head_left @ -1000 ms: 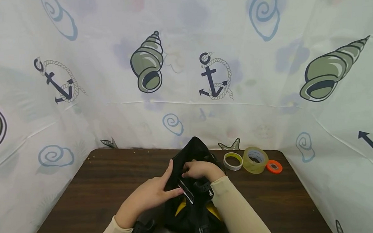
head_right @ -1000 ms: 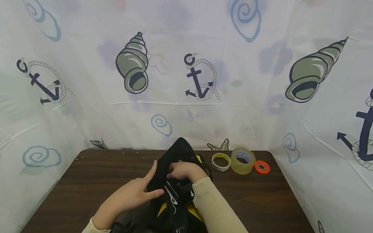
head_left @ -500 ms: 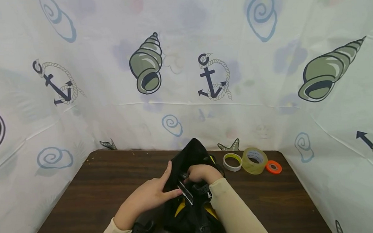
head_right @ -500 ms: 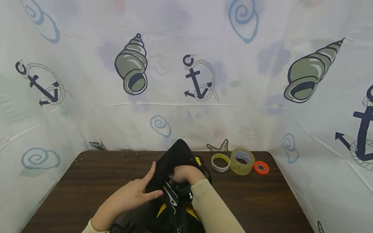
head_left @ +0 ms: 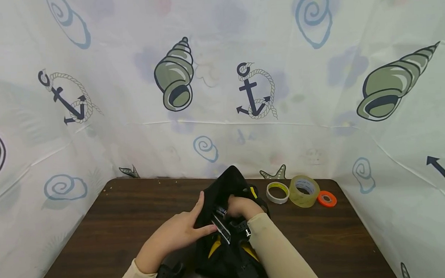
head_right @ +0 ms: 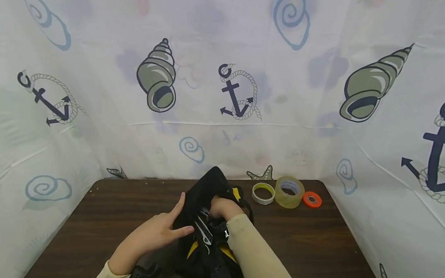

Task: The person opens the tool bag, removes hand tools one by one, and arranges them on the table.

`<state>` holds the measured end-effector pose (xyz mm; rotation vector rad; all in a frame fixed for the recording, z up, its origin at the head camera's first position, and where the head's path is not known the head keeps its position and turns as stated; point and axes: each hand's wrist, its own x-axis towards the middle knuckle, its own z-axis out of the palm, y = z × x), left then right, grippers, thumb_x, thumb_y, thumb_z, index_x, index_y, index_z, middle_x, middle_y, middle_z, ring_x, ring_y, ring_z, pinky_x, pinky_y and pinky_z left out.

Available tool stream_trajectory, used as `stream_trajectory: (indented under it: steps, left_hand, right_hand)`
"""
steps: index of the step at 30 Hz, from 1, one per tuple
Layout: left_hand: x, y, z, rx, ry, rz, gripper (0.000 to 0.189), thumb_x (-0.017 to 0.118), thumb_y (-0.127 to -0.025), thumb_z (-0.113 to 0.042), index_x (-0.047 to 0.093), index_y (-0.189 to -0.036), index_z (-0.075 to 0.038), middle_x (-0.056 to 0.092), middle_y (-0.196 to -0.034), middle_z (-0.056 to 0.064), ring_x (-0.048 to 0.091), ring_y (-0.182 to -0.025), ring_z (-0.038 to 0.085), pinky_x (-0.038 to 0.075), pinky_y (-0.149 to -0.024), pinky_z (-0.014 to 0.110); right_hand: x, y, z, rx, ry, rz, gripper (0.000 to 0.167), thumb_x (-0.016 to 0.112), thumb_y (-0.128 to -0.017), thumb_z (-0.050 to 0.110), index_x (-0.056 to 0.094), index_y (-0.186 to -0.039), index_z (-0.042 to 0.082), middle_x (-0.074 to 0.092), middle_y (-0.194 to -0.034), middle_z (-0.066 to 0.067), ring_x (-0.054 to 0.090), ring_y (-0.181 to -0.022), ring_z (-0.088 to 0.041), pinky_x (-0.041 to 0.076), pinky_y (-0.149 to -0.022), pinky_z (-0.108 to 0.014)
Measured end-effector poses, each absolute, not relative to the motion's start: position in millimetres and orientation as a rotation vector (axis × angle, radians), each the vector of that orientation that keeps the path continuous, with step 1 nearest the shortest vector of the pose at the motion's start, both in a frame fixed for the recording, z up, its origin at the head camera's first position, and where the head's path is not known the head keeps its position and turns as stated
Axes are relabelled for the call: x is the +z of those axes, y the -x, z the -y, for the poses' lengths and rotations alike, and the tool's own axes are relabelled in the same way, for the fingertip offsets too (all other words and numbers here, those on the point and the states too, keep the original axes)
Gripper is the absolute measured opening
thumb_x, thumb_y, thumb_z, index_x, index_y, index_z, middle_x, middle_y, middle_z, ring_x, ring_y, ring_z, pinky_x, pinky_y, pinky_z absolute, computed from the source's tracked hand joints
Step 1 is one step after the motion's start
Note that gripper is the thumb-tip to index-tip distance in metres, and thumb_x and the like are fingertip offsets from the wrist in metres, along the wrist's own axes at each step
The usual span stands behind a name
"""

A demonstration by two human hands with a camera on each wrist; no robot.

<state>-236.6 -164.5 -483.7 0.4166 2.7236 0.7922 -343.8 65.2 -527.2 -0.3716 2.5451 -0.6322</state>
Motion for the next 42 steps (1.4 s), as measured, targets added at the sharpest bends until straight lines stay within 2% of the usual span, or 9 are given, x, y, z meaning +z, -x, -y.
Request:
stream_trajectory:
  steps: [3,6,10,18,24,29,31,36,42]
  left_hand:
    - [-483.3,236.8,164.7,0.791,-0.424,-2.724,0.113,0.060,-0.095,-0.083,0.000,-0.177,-0.034,0.080,-0.117,0.009,0.077,-0.116,0.031,0.060,-0.099,0.059]
    - [-483.7,237.0,164.8,0.792,-0.436,-2.727,0.113,0.060,-0.096,-0.082,0.000,-0.177,-0.032,0.080,-0.115,0.009,0.077,-0.114,0.031,0.060,-0.098,0.058]
    - [-484.1,236.6,165.4,0.790,-0.442,-2.729,0.113,0.060,-0.096,-0.082,0.000,-0.177,-0.032,0.080,-0.117,0.010,0.077,-0.115,0.031,0.060,-0.098,0.058]
    - [-483.3,235.5,165.3,0.785,-0.436,-2.714,0.113,0.060,-0.096,-0.083,-0.002,-0.177,-0.033,0.076,-0.095,0.000,0.078,-0.107,0.027,0.061,-0.094,0.056]
    - [-482.7,235.0,164.5,0.779,-0.427,-2.704,0.113,0.060,-0.096,-0.082,-0.001,-0.177,-0.033,0.073,-0.090,-0.003,0.078,-0.101,0.023,0.061,-0.090,0.054]
    - [-481.6,234.8,164.3,0.798,-0.420,-2.674,0.113,0.060,-0.097,-0.081,-0.005,-0.176,-0.034,0.063,-0.073,0.001,0.070,-0.076,0.015,0.057,-0.075,0.043]
    - [-481.0,234.7,164.1,0.797,-0.416,-2.678,0.113,0.060,-0.096,-0.082,-0.004,-0.176,-0.034,0.065,-0.075,0.000,0.070,-0.076,0.015,0.057,-0.075,0.042]
    - [-481.0,234.5,163.7,0.775,-0.397,-2.700,0.113,0.061,-0.096,-0.082,-0.003,-0.177,-0.036,0.073,-0.091,-0.004,0.078,-0.100,0.021,0.063,-0.090,0.053]
    - [-482.6,235.8,164.4,0.785,-0.394,-2.697,0.114,0.062,-0.095,-0.082,-0.002,-0.177,-0.036,0.078,-0.106,0.001,0.079,-0.108,0.026,0.062,-0.094,0.055]
  right_hand:
    - [-528.0,344.7,-64.4,-0.624,0.409,-2.548,0.015,0.082,-0.096,0.013,0.078,-0.094,-0.001,0.069,-0.085,-0.007,0.060,-0.074,-0.021,0.052,-0.074,-0.037]
    - [-530.1,347.6,-65.1,-0.601,0.424,-2.561,0.030,0.078,-0.096,0.008,0.068,-0.068,0.010,0.055,-0.066,0.002,0.050,-0.061,-0.016,0.042,-0.061,-0.030]
    - [-534.3,352.3,-66.8,-0.629,0.435,-2.594,0.046,0.071,-0.095,0.007,0.050,-0.056,0.017,0.039,-0.058,0.006,0.036,-0.052,-0.012,0.032,-0.053,-0.028]
    - [-526.4,340.8,-78.3,-0.979,0.438,-2.678,0.019,0.076,-0.095,0.017,0.058,-0.094,0.010,0.059,-0.083,-0.005,0.055,-0.070,-0.019,0.045,-0.063,-0.032]
    - [-509.4,325.5,-89.8,-1.077,0.506,-2.698,0.016,0.075,-0.098,0.018,0.062,-0.103,0.010,0.063,-0.087,-0.004,0.056,-0.071,-0.019,0.047,-0.066,-0.034]
    - [-490.6,310.5,-99.2,-1.118,0.576,-2.725,0.017,0.076,-0.100,0.022,0.065,-0.108,0.014,0.068,-0.093,0.000,0.060,-0.076,-0.018,0.049,-0.070,-0.035]
    - [-483.1,305.3,-102.5,-1.150,0.587,-2.741,0.016,0.076,-0.102,0.024,0.065,-0.109,0.015,0.069,-0.094,0.001,0.059,-0.076,-0.018,0.049,-0.070,-0.036]
    - [-471.6,294.3,-108.3,-1.240,0.593,-2.759,0.016,0.074,-0.105,0.026,0.062,-0.110,0.018,0.071,-0.099,0.002,0.060,-0.080,-0.017,0.051,-0.076,-0.037]
    - [-466.4,285.5,-113.4,-1.414,0.681,-2.764,0.017,0.070,-0.108,0.028,0.064,-0.123,0.022,0.070,-0.105,0.004,0.064,-0.086,-0.013,0.055,-0.079,-0.034]
